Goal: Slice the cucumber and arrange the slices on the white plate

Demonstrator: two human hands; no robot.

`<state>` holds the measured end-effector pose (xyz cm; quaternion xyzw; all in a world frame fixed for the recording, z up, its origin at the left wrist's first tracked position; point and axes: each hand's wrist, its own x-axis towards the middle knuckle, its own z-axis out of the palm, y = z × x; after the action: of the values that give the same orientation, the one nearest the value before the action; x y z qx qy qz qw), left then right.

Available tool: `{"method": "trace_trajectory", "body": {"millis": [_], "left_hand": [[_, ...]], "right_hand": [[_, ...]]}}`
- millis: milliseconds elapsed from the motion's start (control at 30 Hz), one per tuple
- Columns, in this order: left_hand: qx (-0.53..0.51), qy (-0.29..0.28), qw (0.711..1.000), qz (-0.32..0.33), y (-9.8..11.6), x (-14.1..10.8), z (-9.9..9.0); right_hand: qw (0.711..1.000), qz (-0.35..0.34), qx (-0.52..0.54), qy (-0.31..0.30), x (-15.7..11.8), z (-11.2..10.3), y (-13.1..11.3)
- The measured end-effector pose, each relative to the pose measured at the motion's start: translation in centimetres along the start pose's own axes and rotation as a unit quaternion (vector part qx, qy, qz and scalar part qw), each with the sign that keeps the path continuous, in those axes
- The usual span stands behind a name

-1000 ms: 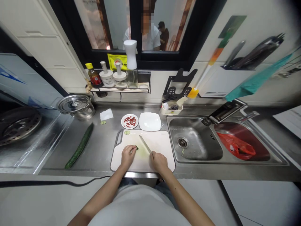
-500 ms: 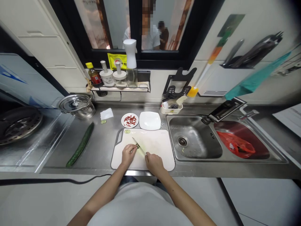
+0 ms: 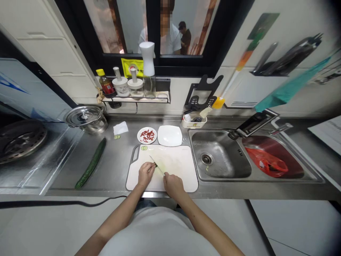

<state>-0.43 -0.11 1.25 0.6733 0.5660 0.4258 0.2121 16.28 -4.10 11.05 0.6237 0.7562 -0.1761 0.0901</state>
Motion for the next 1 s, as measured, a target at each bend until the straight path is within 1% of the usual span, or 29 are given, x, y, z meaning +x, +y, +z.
{"method": "trace_trajectory", "body": {"millis": [333, 567, 833, 1000], "left_hand": [[0.007, 0.002, 1.000, 0.010, -0.5, -0.1, 0.1], [0.008, 0.008, 1.000, 0.007, -0.3, 0.0, 0.0], [0.008, 0.000, 1.000, 0.003, -0.1, 0.1, -0.1], [0.009, -0.003, 1.000, 0.002, -0.1, 0.1, -0.1]], "right_hand": [[1.000, -0.011, -0.017, -0.015, 0.0, 0.0, -0.9], [1.000, -0.016, -0.015, -0.001, 0.4, 0.4, -1.2], [1.000, -0.011, -0.014, -0.019, 0.7, -0.2, -1.5], [1.000, -0.018, -0.019, -0.013, 1.1, -0.4, -1.6]]}}
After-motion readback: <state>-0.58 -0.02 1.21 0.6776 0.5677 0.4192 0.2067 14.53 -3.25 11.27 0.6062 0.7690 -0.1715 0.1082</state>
